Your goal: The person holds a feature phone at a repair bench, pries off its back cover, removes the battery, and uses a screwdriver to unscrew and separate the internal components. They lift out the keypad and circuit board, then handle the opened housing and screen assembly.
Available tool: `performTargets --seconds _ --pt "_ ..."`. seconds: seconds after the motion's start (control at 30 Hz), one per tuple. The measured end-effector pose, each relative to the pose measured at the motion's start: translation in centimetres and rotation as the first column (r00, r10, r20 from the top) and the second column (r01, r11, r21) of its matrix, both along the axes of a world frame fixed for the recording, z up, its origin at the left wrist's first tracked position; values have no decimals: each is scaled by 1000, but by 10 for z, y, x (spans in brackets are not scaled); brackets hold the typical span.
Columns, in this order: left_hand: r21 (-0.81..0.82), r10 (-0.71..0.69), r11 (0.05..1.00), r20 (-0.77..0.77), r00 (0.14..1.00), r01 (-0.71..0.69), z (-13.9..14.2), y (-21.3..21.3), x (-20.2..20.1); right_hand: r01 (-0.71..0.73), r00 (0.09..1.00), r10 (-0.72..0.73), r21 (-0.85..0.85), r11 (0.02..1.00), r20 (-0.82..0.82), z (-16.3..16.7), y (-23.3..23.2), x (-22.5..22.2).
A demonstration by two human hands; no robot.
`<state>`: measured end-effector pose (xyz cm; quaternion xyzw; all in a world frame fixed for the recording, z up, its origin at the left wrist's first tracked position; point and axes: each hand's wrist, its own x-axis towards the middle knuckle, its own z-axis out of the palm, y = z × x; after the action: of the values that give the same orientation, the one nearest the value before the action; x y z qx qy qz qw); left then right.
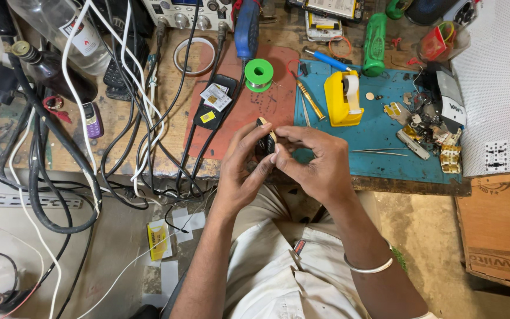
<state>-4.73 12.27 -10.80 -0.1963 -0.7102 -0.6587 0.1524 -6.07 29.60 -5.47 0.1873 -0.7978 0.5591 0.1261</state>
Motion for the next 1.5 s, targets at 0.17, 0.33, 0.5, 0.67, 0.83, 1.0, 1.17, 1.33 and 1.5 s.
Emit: performTargets --seconds 0.17,0.33,0.5,0.67,0.83,1.0,1.17,1.33,1.5 --pt "28 -15 1000 23 1000 14 -1 0 0 -25 1000 25 -12 1000 7 0 0 0" --pt "30 -14 999 22 1000 13 -4 1 -1 -22 1000 22 -4 1000 13 0 1 0" --pt "11 -7 1000 5 1000 7 -8 -2 -1 -42 999 43 -15 999 5 0 -1 -2" --pt "119 -63 991 42 997 58 -9 0 -3 -10 999 10 5 1000 30 1 -6 -3" --pt "95 -51 994 53 997 46 -9 -2 -2 -16 999 17 -20 1000 29 3 -10 -3" --pt "89 -62 994 18 998 61 -11 -4 -3 -15 1000 15 20 1000 -23 5 -12 -4" --pt "163 -99 982 9 995 96 -15 -4 -7 24 1000 -24 31 999 -13 4 -18 -4" --pt "227 -93 971 82 992 73 -24 -6 -8 29 1000 -29 15 999 8 -7 -25 -3" --pt "331 -171 934 91 981 132 -31 -8 -10 -15 999 17 -25 1000 44 -19 -27 -3"
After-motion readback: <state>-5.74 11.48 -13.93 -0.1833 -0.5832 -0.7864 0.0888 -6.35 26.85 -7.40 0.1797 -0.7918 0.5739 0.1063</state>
